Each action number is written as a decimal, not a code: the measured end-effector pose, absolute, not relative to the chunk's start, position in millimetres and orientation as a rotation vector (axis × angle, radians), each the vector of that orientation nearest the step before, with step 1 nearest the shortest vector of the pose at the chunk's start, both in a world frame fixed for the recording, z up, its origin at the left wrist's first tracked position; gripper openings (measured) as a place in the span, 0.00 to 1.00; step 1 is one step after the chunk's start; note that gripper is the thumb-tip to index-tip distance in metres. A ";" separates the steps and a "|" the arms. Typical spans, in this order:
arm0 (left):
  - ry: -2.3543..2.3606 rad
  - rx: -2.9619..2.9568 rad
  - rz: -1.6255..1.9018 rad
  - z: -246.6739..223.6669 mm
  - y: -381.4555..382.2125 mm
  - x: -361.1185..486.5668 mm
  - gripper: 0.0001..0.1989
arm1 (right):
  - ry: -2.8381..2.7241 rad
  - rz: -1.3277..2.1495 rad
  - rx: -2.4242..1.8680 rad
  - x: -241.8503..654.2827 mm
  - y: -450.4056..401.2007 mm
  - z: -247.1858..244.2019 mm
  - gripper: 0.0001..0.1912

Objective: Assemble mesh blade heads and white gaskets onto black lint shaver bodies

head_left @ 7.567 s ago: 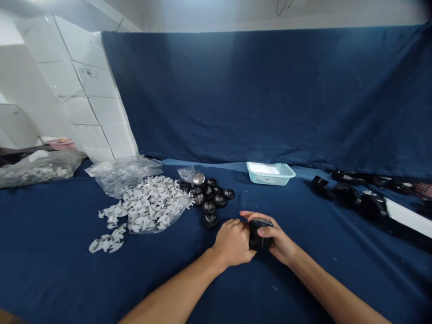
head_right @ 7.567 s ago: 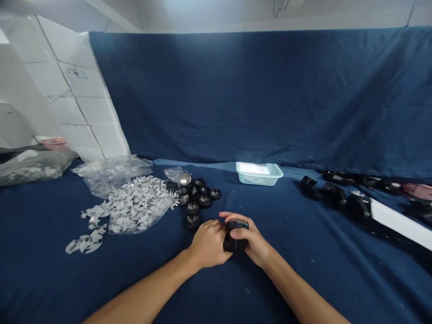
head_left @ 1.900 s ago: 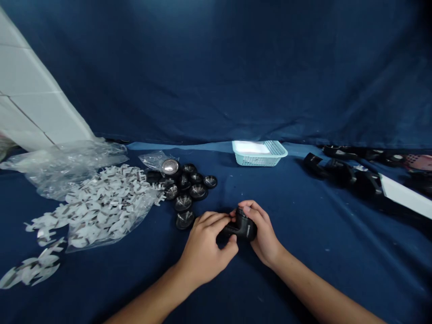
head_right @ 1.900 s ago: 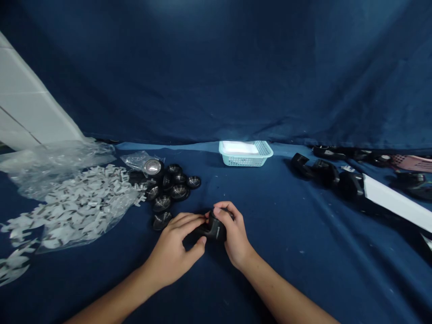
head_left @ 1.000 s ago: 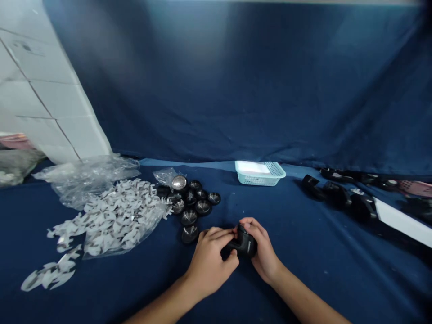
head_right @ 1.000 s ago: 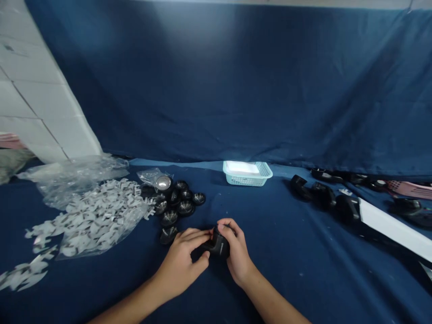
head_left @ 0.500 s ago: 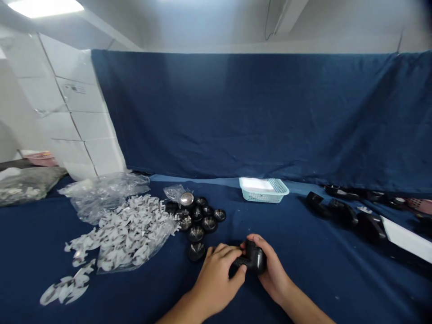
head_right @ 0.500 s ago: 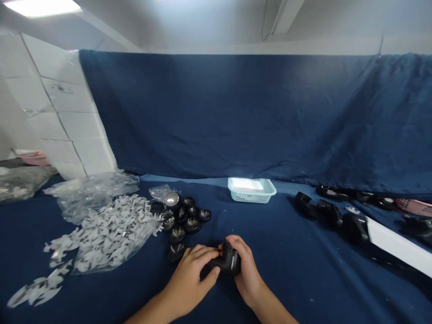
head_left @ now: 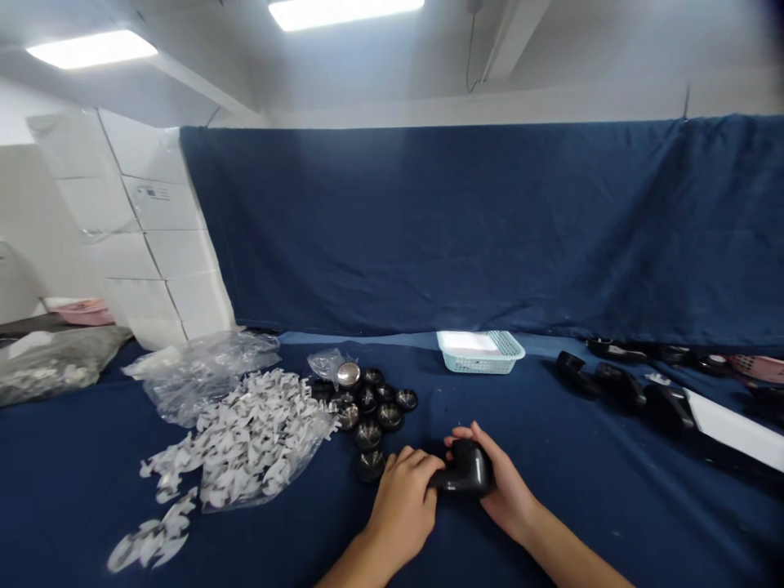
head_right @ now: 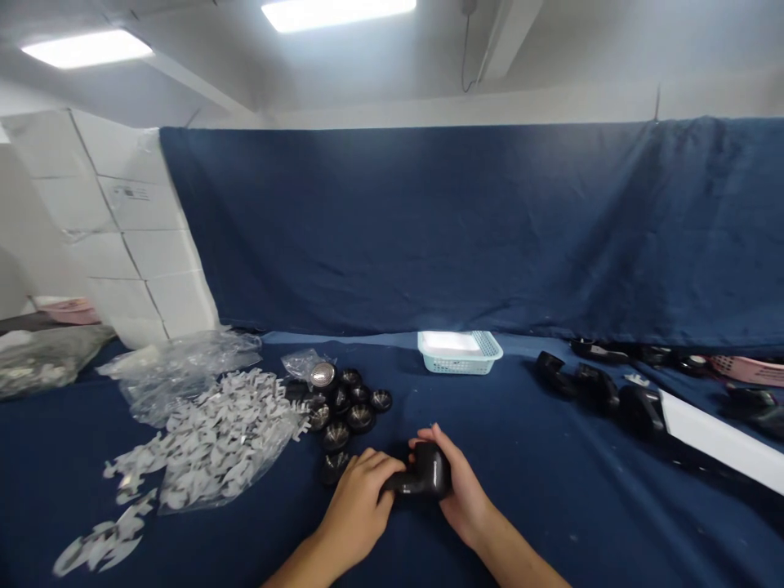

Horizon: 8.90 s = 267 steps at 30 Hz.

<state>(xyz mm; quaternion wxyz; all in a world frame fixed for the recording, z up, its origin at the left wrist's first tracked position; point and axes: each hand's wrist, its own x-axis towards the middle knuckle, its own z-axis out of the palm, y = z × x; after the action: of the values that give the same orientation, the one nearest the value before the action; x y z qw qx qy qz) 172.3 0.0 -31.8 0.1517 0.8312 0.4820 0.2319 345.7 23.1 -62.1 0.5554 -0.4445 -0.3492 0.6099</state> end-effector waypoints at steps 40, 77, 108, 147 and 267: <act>1.430 2.336 0.610 -39.8 11.3 161.1 0.11 | -2.111 -0.354 -1.570 424.1 139.6 -34.0 0.24; 1.376 2.621 0.702 -44.2 -9.0 193.5 0.43 | -1.706 0.671 -1.093 391.1 0.4 -74.1 0.33; 1.473 2.330 0.647 -44.4 -1.9 191.4 0.24 | -1.441 0.757 -1.192 405.3 22.0 -89.9 0.21; 1.054 2.028 1.113 -45.7 10.8 188.9 0.11 | -1.701 0.741 -1.011 405.5 3.3 -69.7 0.15; 1.312 2.184 0.895 -50.7 1.7 192.0 0.06 | -1.818 0.681 -1.299 404.9 0.4 -76.6 0.13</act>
<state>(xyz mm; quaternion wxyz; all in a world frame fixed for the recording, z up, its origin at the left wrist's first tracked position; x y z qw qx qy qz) 192.0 1.7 -50.7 0.2187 0.7892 0.4741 0.3234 404.9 0.4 -76.6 0.3923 -0.5115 -0.7159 0.2682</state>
